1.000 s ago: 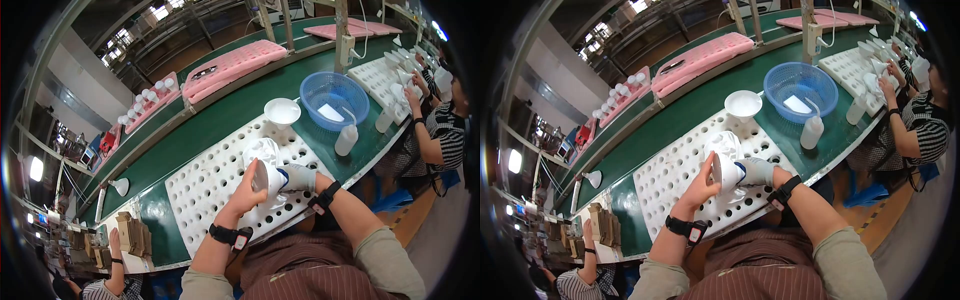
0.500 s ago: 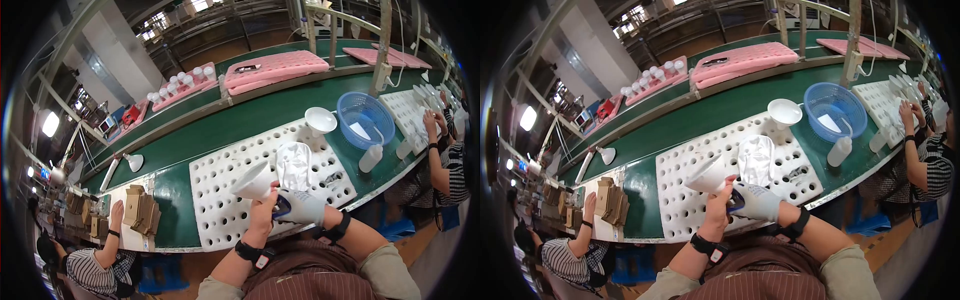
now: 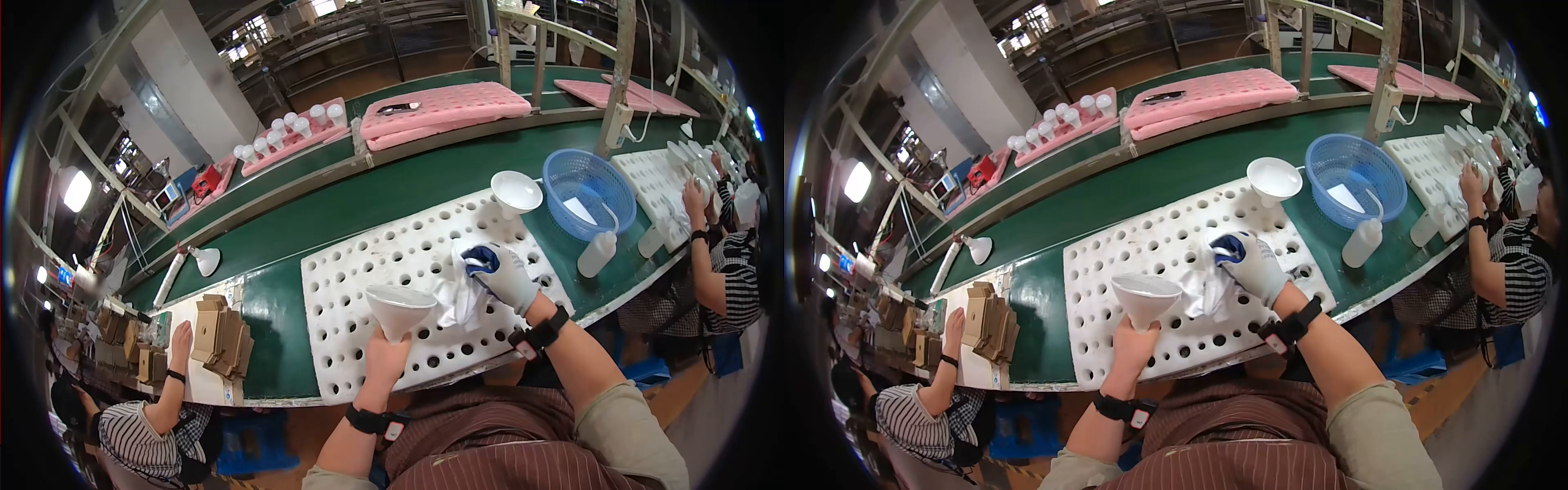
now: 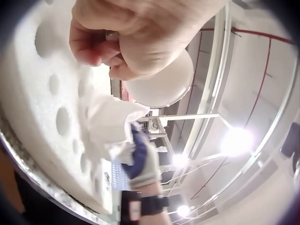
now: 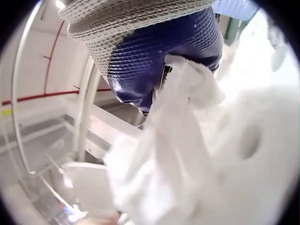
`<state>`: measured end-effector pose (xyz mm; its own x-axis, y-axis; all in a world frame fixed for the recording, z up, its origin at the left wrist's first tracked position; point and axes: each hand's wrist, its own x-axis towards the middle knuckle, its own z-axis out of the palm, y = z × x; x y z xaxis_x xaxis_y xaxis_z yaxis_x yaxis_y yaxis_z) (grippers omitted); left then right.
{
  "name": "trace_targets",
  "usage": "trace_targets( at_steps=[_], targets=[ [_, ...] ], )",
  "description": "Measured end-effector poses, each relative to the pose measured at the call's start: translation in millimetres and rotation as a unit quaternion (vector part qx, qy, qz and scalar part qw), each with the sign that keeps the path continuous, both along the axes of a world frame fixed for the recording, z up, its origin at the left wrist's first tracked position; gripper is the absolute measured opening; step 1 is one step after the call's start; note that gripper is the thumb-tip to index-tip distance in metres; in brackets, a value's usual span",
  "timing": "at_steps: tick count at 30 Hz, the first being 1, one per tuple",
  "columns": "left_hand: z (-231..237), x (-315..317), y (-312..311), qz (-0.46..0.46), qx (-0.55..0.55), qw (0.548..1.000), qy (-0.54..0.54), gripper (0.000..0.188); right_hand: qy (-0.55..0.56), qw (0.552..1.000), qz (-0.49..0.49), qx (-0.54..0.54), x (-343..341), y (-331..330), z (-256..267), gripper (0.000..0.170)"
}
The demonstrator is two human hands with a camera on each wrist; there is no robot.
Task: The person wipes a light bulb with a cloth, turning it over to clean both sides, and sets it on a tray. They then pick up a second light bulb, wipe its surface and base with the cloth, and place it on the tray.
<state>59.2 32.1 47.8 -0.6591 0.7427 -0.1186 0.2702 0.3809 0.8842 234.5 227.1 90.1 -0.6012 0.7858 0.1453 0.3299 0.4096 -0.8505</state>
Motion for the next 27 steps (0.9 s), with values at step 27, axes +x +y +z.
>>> trace_targets(
  at_steps=[27],
  targets=[
    [64.4, 45.1, 1.7, -0.116, 0.054, 0.865, -0.485, 0.019, 0.108, 0.893, 0.160, 0.407, -7.8, -76.1, 67.3, 0.042]
  ],
)
